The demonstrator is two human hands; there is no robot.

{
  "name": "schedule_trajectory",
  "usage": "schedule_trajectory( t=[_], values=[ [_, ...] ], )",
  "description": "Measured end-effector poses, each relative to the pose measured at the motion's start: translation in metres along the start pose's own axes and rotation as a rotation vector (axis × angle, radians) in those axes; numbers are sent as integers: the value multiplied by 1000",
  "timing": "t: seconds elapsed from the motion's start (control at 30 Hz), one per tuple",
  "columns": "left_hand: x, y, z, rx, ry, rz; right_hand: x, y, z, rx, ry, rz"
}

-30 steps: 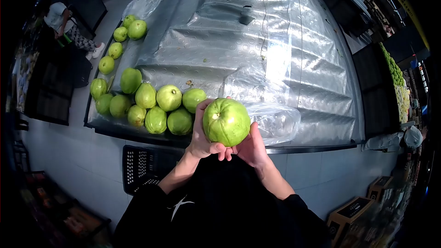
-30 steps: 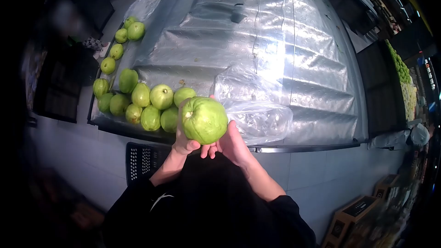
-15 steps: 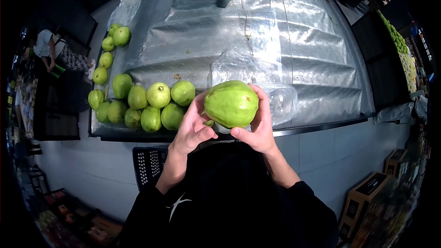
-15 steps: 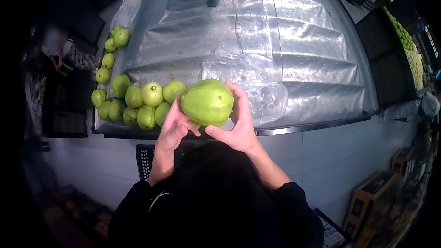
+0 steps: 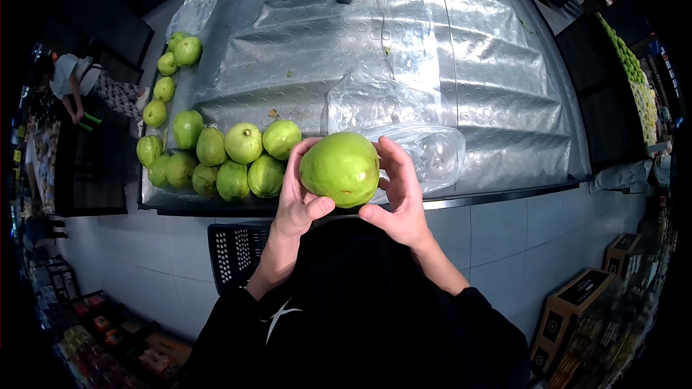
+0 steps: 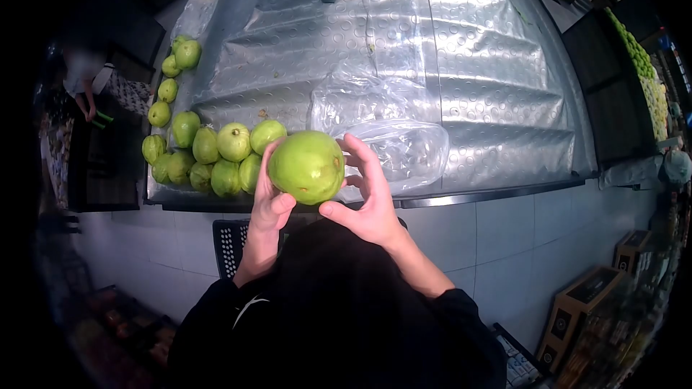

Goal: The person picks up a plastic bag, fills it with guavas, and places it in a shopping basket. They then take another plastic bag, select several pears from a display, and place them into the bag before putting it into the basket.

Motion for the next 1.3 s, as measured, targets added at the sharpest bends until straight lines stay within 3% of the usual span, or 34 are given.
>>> schedule_trajectory(
  t=[0.33,0.4,0.53,0.57,0.63,0.67,0.8,0.97,1.0,1.07,1.2,1.3],
  values=[
    [-25,17,-1,-416,-132,405,1,-1,3,-197,-56,371],
    [-30,17,-4,-484,-195,560,3,0,4,-195,-64,323],
    [-44,22,-7,-475,-279,629,22,-5,-1,-191,-41,295],
    [-49,29,-7,-552,-311,607,29,-10,-3,-196,-30,285],
    [-48,42,-4,-562,-235,833,54,-35,-2,-108,92,231],
    [-48,47,-3,-427,-166,974,69,-46,-1,-50,143,168],
    [-34,27,4,-346,-108,1252,115,-85,-4,92,320,-116],
    [-33,1,17,-320,-47,1553,114,-88,3,20,252,-449],
    [-36,-1,21,-322,-46,1555,109,-83,7,15,205,-565],
    [-33,-10,29,-95,-22,1500,92,-76,21,-14,99,-735],
    [-41,-13,29,-159,-42,1365,67,-56,43,-200,-126,-1175],
    [-53,-6,19,-54,-37,1240,64,-34,55,-292,-253,-1347]
  ],
)
Point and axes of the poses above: each hand's wrist, its own z-axis towards the middle knuckle, its own x-axis out of the back of the hand, y = z × x, the point moved 6 cm from there along z, towards the middle knuckle, and after that the axes turned 5 degrees about y, right-handed, at the moved point
